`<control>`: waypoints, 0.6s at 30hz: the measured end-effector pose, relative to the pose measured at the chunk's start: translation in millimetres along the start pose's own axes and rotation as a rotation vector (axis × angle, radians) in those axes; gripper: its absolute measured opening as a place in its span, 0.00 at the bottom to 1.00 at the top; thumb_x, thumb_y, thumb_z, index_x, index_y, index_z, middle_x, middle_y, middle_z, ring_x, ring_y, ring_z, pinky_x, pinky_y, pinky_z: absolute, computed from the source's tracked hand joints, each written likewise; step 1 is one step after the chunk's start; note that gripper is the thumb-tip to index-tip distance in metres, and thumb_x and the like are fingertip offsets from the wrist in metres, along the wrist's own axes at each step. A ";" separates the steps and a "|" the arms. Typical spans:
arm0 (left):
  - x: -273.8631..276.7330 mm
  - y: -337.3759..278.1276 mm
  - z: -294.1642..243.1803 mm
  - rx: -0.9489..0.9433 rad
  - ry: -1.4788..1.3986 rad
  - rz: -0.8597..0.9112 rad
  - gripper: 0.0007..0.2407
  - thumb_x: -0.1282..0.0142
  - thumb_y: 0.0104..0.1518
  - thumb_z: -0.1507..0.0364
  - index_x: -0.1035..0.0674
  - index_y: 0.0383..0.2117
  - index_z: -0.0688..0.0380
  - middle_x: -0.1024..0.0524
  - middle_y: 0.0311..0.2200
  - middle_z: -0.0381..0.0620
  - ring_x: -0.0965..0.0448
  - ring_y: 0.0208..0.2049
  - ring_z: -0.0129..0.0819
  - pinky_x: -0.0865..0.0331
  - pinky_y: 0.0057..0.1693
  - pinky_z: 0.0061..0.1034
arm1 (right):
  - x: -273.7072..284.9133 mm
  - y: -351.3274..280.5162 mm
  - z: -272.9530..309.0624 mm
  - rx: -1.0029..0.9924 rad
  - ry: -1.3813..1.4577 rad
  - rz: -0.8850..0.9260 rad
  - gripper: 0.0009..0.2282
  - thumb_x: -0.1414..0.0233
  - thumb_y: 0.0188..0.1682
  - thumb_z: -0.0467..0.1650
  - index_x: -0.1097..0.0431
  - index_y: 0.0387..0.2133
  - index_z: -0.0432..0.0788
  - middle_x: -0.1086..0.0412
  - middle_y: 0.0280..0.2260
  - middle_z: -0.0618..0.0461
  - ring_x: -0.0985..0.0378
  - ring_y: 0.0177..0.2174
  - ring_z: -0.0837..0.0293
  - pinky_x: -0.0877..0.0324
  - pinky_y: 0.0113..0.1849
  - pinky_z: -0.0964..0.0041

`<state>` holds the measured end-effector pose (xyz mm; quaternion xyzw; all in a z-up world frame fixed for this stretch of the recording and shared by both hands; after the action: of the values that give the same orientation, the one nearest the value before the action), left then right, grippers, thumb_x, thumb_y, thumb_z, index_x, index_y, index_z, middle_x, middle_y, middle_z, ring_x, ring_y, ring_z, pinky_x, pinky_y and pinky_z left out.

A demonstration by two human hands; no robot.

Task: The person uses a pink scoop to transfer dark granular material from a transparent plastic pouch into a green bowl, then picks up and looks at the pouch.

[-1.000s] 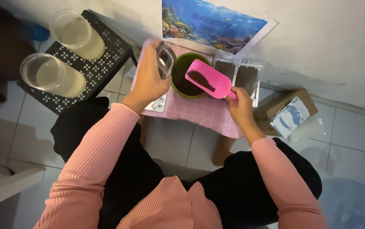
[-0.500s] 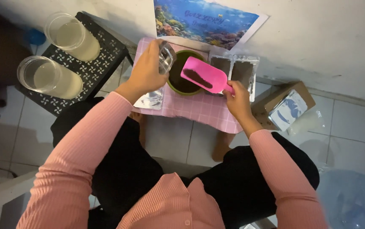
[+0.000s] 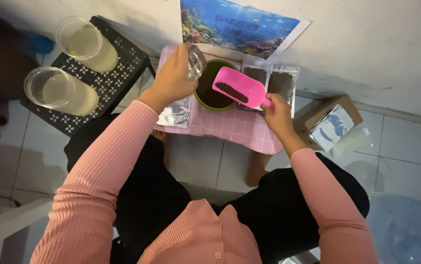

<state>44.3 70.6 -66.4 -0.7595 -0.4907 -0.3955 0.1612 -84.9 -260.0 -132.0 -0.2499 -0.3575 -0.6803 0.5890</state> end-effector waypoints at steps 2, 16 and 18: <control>1.9 -4.0 -5.4 -0.118 -0.028 -0.093 0.31 0.37 0.44 0.79 0.37 0.58 0.69 0.29 0.54 0.66 0.26 0.54 0.60 0.30 0.56 0.40 | 2.1 2.5 -5.8 -0.027 -0.005 0.016 0.15 0.43 0.44 0.20 0.30 0.46 0.32 0.28 0.43 0.43 0.26 0.40 0.48 0.30 0.42 0.60; 1.4 4.5 -19.4 -0.126 -0.140 -0.139 0.31 0.36 0.43 0.81 0.37 0.58 0.66 0.29 0.54 0.63 0.24 0.52 0.59 0.27 0.56 0.42 | 107.7 66.9 82.2 0.174 0.082 -0.092 0.15 0.44 0.46 0.15 0.32 0.47 0.30 0.30 0.42 0.45 0.29 0.39 0.52 0.32 0.45 0.61; 1.3 6.9 -25.3 -0.105 -0.169 -0.120 0.30 0.37 0.44 0.81 0.36 0.57 0.67 0.30 0.55 0.63 0.25 0.55 0.59 0.28 0.58 0.42 | 117.1 75.0 98.0 0.270 0.054 -0.109 0.15 0.44 0.45 0.13 0.32 0.46 0.29 0.31 0.43 0.43 0.29 0.40 0.49 0.32 0.46 0.59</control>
<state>39.4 52.1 -48.4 -0.7668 -0.5257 -0.3640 0.0555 -40.5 -260.1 32.3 -0.1302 -0.4426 -0.6635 0.5889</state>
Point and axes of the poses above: each hand's wrist, its own y-axis towards the middle knuckle, its own x-axis out of the back of the hand, z = x × y, the point moved 1 cm from there along y, towards the middle knuckle
